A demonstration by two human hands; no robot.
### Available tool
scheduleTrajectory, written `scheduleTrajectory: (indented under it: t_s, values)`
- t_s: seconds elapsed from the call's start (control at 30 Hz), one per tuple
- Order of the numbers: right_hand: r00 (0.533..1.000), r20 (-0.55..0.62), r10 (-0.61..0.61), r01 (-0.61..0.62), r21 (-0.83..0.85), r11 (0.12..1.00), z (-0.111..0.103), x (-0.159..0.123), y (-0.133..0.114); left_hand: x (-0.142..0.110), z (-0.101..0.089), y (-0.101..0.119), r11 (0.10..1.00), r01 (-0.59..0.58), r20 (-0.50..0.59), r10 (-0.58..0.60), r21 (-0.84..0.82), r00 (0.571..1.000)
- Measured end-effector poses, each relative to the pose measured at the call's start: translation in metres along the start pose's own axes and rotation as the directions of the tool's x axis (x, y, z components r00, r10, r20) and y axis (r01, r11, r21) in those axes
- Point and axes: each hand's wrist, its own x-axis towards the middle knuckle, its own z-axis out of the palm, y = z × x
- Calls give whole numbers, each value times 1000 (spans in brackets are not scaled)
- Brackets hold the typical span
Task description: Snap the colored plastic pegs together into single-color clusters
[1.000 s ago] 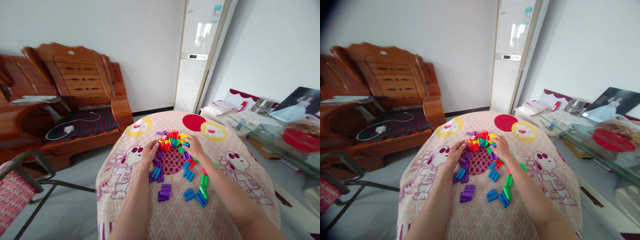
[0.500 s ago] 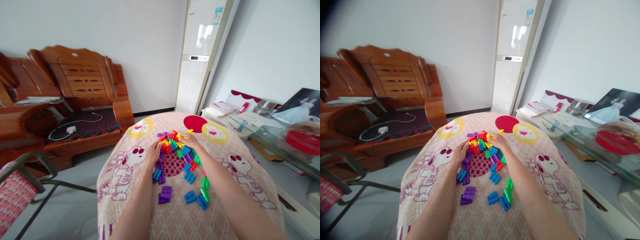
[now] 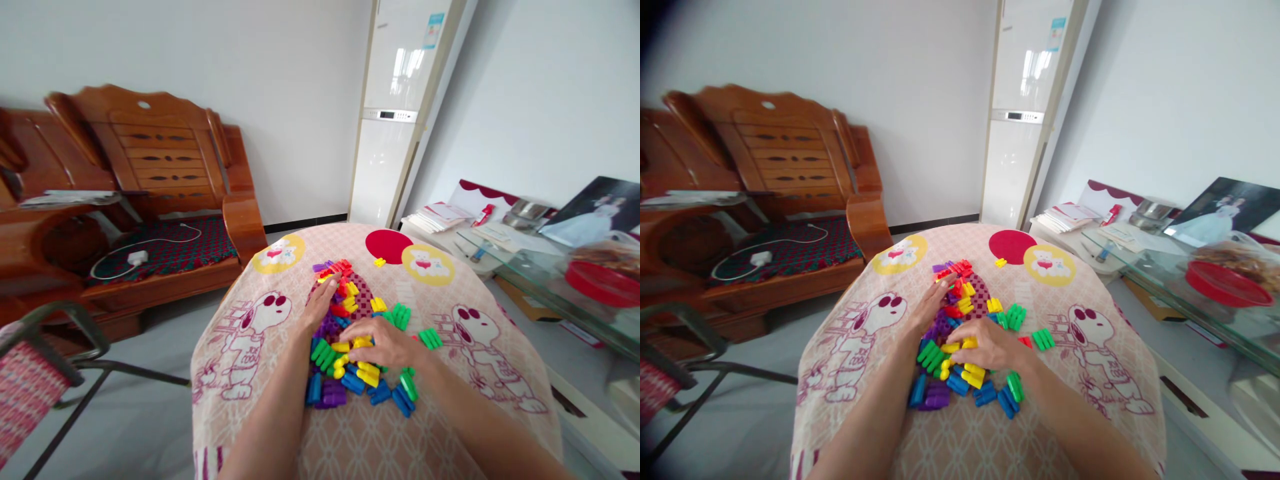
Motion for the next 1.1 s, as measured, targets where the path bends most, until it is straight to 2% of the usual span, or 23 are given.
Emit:
scheduleTrajectory:
  t_s: [0.07, 0.13, 0.2, 0.27, 0.37, 0.43, 0.47, 0.53, 0.63, 0.7, 0.73, 0.8, 0.87, 0.97, 1.1]
  values:
    - [979, -182, 88, -77, 68, 995, -18, 3, 9, -2, 5, 7, 994, 6, 129, 9, -110, 992]
    - [907, -390, 161, -126, 113, 986, -39, 12, 33, 0, 1, 10, 983, -35, 137, 60, -181, 989]
    - [801, -564, 198, -174, 97, 980, -58, 23, 65, 5, -13, 6, 986, -111, -2, 112, -123, 994]
    - [714, -648, 265, -295, 66, 953, -75, 35, 99, 11, -31, -4, 992, -122, -193, 128, 42, 973]
    - [619, -693, 370, -494, 23, 869, -91, 56, 140, 17, -53, -23, 966, 55, -385, 48, 252, 922]
    - [574, -701, 422, -595, -4, 803, -95, 74, 155, 19, -57, -33, 927, 159, -420, -3, 338, 908]
    - [567, -696, 441, -632, -24, 775, -95, 85, 159, 19, -57, -36, 912, 178, -417, -8, 370, 909]
    - [592, -660, 463, -675, -93, 732, -90, 109, 159, 20, -52, -40, 898, 158, -384, 13, 410, 923]
    - [701, -541, 465, -652, -221, 725, -72, 148, 143, 20, -42, -41, 904, 96, -299, 36, 417, 954]
    - [777, -449, 441, -593, -287, 752, -57, 170, 125, 20, -39, -41, 912, 54, -250, 55, 406, 967]
    - [830, -377, 411, -540, -360, 761, -51, 177, 116, 20, -38, -42, 915, 34, -235, 67, 401, 970]
    - [899, -239, 368, -439, -477, 762, -42, 181, 100, 20, -39, -42, 917, 18, -229, 81, 399, 970]
    - [925, -117, 362, -366, -534, 762, -41, 172, 87, 20, -41, -42, 914, 39, -239, 64, 404, 969]
    - [939, -3, 345, -298, -510, 807, -47, 136, 76, 20, -41, -39, 904, 60, -222, 40, 424, 974]
    - [971, 48, 236, -202, -367, 908, -48, 68, 59, 19, -29, -32, 879, -24, -74, 68, 476, 995]
